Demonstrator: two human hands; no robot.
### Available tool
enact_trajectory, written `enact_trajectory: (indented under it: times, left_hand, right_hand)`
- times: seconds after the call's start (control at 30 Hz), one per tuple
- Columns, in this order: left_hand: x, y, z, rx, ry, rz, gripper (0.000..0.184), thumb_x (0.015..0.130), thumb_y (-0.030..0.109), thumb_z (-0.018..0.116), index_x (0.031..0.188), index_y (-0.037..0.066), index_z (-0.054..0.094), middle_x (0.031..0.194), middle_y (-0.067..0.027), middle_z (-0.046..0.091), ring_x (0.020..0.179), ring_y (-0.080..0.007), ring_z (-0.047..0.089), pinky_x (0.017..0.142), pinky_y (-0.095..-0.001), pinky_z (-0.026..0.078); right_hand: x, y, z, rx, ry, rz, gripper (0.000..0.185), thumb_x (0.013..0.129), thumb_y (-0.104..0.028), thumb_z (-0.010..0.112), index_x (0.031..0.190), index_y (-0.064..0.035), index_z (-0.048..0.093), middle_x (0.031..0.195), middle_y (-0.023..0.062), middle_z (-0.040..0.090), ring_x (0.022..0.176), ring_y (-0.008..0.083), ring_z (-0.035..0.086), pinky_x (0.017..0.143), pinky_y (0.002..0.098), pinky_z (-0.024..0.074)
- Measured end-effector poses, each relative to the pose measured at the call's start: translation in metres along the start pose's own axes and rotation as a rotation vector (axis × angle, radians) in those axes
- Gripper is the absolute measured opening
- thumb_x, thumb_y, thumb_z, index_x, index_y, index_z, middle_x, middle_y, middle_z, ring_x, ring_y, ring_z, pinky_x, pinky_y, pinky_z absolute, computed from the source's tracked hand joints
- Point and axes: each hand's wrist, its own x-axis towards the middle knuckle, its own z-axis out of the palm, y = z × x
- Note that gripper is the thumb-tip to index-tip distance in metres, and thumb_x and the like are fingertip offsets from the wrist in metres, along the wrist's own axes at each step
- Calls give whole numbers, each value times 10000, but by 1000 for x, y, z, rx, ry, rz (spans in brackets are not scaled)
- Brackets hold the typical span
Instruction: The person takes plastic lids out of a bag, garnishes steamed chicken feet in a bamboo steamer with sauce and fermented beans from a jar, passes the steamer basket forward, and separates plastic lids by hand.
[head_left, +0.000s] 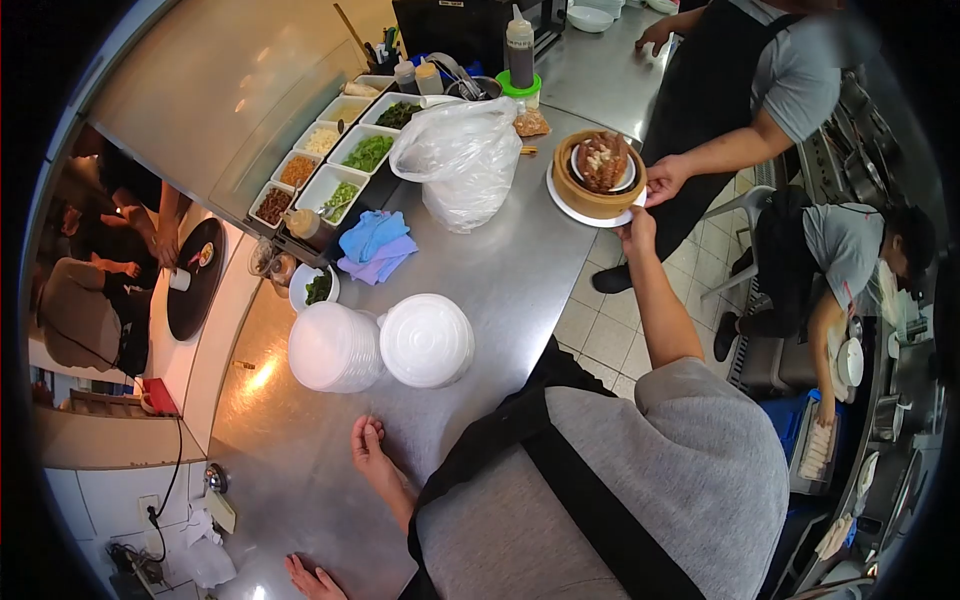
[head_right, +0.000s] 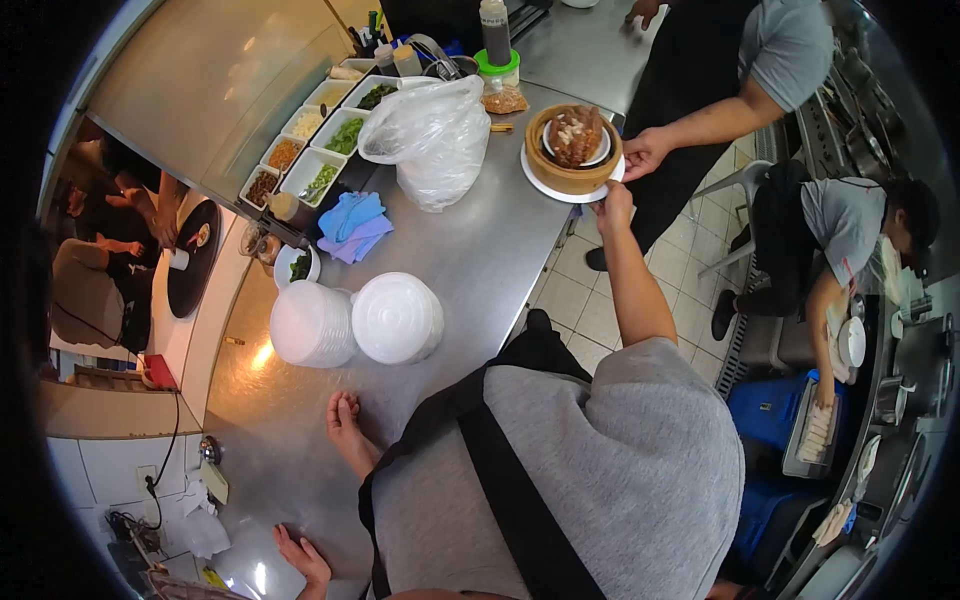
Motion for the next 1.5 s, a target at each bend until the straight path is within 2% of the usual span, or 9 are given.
enact_trajectory:
  times: [0.23,0.53,0.73,0.83,1.03,1.1,1.17,1.3,1.5]
  left_hand:
    - [-21,43,36,-57,-169,-24,241,915,126,545,1110,-12,575,975,-77,617,839,-139,585,752,-261,476]
    - [-30,53,163,-16,-1068,-113,445,938,178,509,1333,7,396,1296,-109,484,1190,-209,479,935,-333,429]
    - [-26,44,193,17,-744,139,557,951,190,481,1421,19,235,1353,-125,424,1263,-240,407,1026,-371,344]
    - [-26,76,176,-259,-620,-324,524,973,299,440,1390,8,312,1369,-110,402,1265,-218,380,990,-331,376]
    - [-39,85,88,-314,-353,-73,325,951,208,432,1193,4,508,1077,-95,595,947,-189,601,830,-313,506]
    - [-55,98,59,-603,-54,-272,305,916,156,449,1169,2,523,1052,-108,605,902,-207,619,798,-327,522]
    - [-69,83,26,-453,111,-25,304,914,168,454,1154,-4,527,1027,-118,613,871,-210,628,761,-333,530]
    - [-86,26,-43,-448,243,23,297,909,160,466,1132,-24,528,1039,-132,607,867,-215,627,739,-332,525]
    - [-124,-20,-73,-162,441,-10,316,930,203,462,1148,-17,523,1067,-119,595,904,-223,616,784,-338,514]
  right_hand:
    - [-54,14,1,15,-147,-79,218,917,-139,463,1108,-46,513,936,44,623,753,137,626,663,292,542]
    - [-136,17,-32,-107,-338,-29,328,920,-124,483,1223,2,497,1068,55,609,884,127,614,717,265,523]
    - [-211,-32,-9,-216,-537,67,295,930,-143,479,1173,18,526,999,57,630,850,111,622,711,247,528]
    - [-231,-47,16,-242,-693,104,281,931,-147,485,1151,18,540,988,54,632,843,107,619,713,238,518]
    - [-274,-37,80,-365,-1143,365,365,947,-184,476,1241,32,489,1088,82,607,993,140,577,861,270,461]
    - [-273,-13,96,-432,-1312,407,363,966,-218,448,1216,34,521,1130,85,591,1028,146,557,927,302,433]
    - [-293,1,127,-705,-1553,-459,335,952,-223,453,1159,18,561,1176,154,581,1107,269,540,987,343,384]
    - [-308,23,156,-1076,-1680,-1351,473,781,-266,660,1230,-170,543,1369,121,415,1237,304,419,1008,526,307]
    - [-263,36,169,-1207,-1814,-1463,598,723,-330,706,1277,-235,502,1402,112,372,1276,294,374,998,578,278]
